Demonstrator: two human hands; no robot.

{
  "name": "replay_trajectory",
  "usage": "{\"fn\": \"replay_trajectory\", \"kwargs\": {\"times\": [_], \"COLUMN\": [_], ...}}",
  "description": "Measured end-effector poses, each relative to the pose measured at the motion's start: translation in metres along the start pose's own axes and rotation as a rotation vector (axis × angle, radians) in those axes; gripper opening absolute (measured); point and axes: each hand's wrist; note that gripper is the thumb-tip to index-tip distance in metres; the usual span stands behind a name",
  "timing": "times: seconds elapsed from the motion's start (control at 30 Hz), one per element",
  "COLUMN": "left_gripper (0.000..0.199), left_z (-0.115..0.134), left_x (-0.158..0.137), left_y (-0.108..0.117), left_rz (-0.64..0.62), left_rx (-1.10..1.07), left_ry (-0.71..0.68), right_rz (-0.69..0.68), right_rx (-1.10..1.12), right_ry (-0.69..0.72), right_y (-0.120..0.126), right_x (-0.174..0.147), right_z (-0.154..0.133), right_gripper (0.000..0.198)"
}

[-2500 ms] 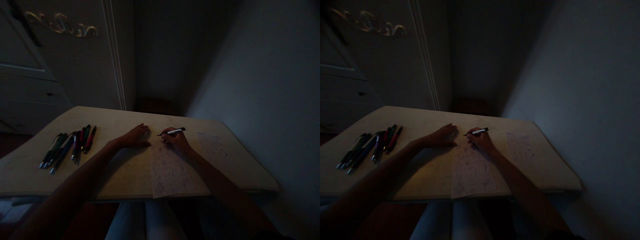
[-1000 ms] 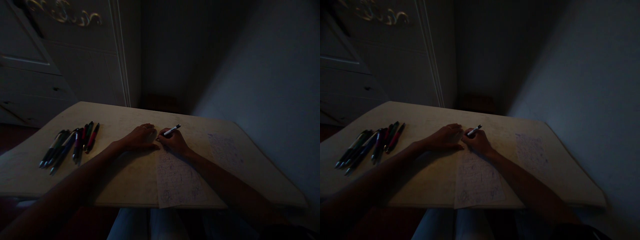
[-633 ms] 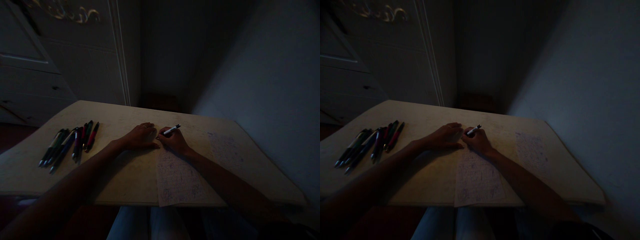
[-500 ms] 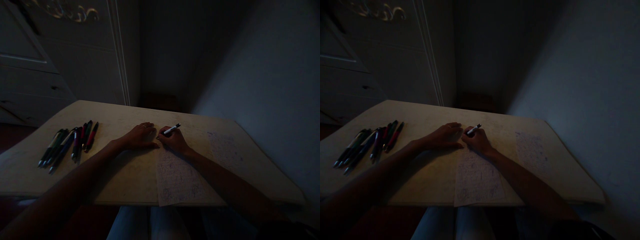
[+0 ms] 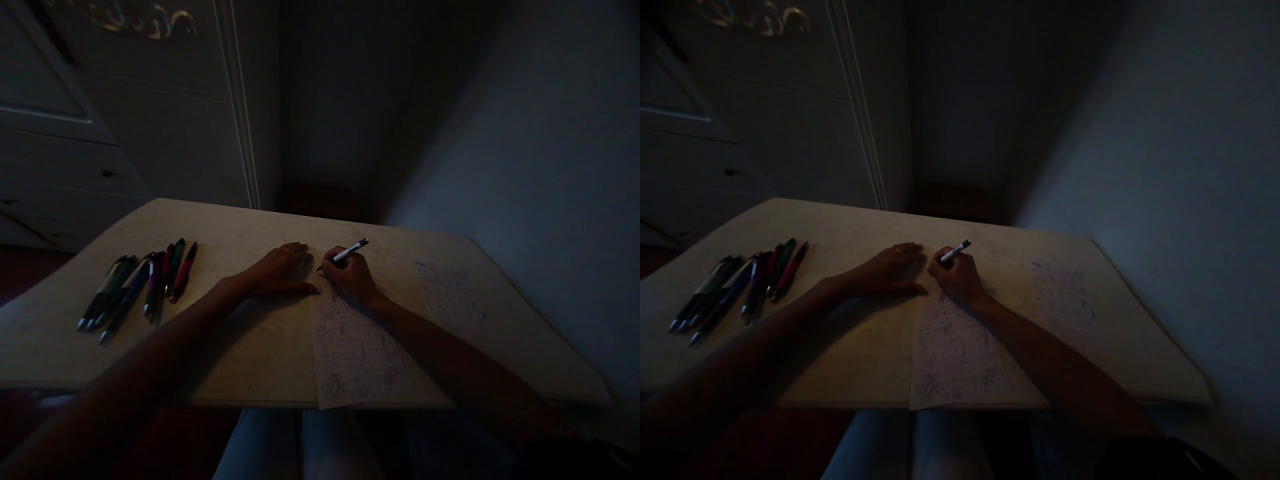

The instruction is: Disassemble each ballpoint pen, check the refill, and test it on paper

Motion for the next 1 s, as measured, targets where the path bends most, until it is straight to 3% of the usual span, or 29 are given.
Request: {"fn": "replay_trajectory", "kwargs": {"times": [0.3,0.63,1.0], "left_gripper": [0.082,0.078,0.081], "left_z": [-0.0009,0.004,0.0008], "left_x": [0.0,0.0003,-0.0008], "left_y": [0.0,0.0036,0.0021], "left_rz": [-0.028,-0.029,-0.021], "left_rx": [0.014,-0.002,-0.003], "left_ry": [-0.002,0.001,-0.006], "right_rz": [-0.033,-0.133,-0.044], "right_rx": [-0.078,0.042,-0.033], "right_ry": [0.033,-0.066,0.01], "right_y": [0.0005,0.0017,0.0024], "right_x": [-0.0002,0.0021,0.004], "right_z": [0.002,0.0022,0.0028], "right_gripper": [0.016,0.015,0.009]}}
Point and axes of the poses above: each hand's wrist, its own x-axis towards the middle knuckle, its own y-axis out of the back of the hand, z = x × y, and after that the axes turned 14 degrees about -y, right-handed
